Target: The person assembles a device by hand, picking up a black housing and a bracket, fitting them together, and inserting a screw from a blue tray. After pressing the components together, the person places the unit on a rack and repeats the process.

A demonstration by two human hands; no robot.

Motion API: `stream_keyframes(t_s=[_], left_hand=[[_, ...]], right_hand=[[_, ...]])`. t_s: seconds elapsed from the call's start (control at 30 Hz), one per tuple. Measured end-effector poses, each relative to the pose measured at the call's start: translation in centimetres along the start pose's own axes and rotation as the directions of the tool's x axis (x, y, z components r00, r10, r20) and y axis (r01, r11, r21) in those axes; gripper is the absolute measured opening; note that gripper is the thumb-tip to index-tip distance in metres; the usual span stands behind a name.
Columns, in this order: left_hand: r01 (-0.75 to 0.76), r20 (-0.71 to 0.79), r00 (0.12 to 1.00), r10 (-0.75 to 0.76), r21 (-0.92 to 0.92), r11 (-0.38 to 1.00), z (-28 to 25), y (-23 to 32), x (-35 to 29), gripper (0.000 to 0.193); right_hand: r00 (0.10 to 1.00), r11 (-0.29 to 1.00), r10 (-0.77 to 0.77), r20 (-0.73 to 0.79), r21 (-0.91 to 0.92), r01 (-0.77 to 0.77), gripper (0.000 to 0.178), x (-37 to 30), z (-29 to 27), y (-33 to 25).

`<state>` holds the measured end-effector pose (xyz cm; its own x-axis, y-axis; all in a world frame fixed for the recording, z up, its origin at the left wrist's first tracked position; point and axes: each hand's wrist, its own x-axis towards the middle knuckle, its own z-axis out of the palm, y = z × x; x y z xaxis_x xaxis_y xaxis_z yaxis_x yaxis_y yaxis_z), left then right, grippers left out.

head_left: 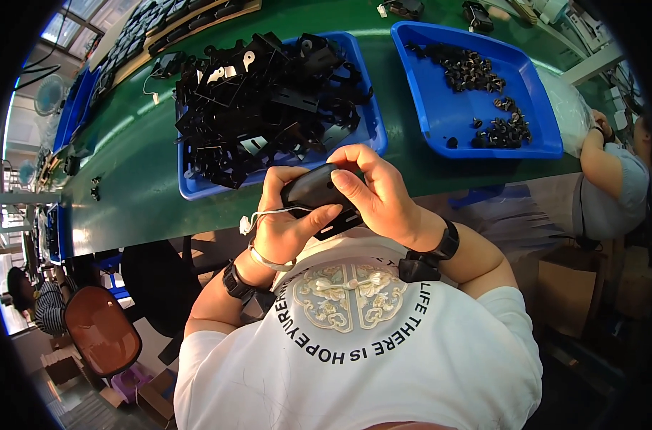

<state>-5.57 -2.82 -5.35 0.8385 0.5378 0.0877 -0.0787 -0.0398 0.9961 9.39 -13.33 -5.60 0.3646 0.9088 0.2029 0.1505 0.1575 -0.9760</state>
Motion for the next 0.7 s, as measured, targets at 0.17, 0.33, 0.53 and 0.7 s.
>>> stream_keyframes(t_s=[0.17,0.33,0.53,0.7], left_hand=[[0.062,-0.116,0.981,-0.153,-0.562,0.825,0.9,0.9,0.6,0.059],[0.059,-0.068,0.991,-0.115,-0.545,0.836,0.6,0.0,0.8,0.065],[0.117,0.168,0.981,-0.099,-0.103,0.988,0.5,3.2,0.8,0.064],[0.244,0.251,0.863,-0.438,0.553,0.797,-0.5,4.3,1.3,0.053]], right_hand=[[0.970,0.962,-0.245,0.016,-0.123,0.245,0.041,-0.2,-0.8,-1.0],[0.953,0.935,-0.301,-0.021,-0.203,0.291,0.050,-0.7,-1.5,-0.7],[0.965,0.955,-0.102,0.241,-0.248,0.163,0.046,-0.1,-3.8,-2.8],[0.949,0.980,0.125,0.291,-0.188,-0.071,0.039,0.2,-2.9,-4.5]])
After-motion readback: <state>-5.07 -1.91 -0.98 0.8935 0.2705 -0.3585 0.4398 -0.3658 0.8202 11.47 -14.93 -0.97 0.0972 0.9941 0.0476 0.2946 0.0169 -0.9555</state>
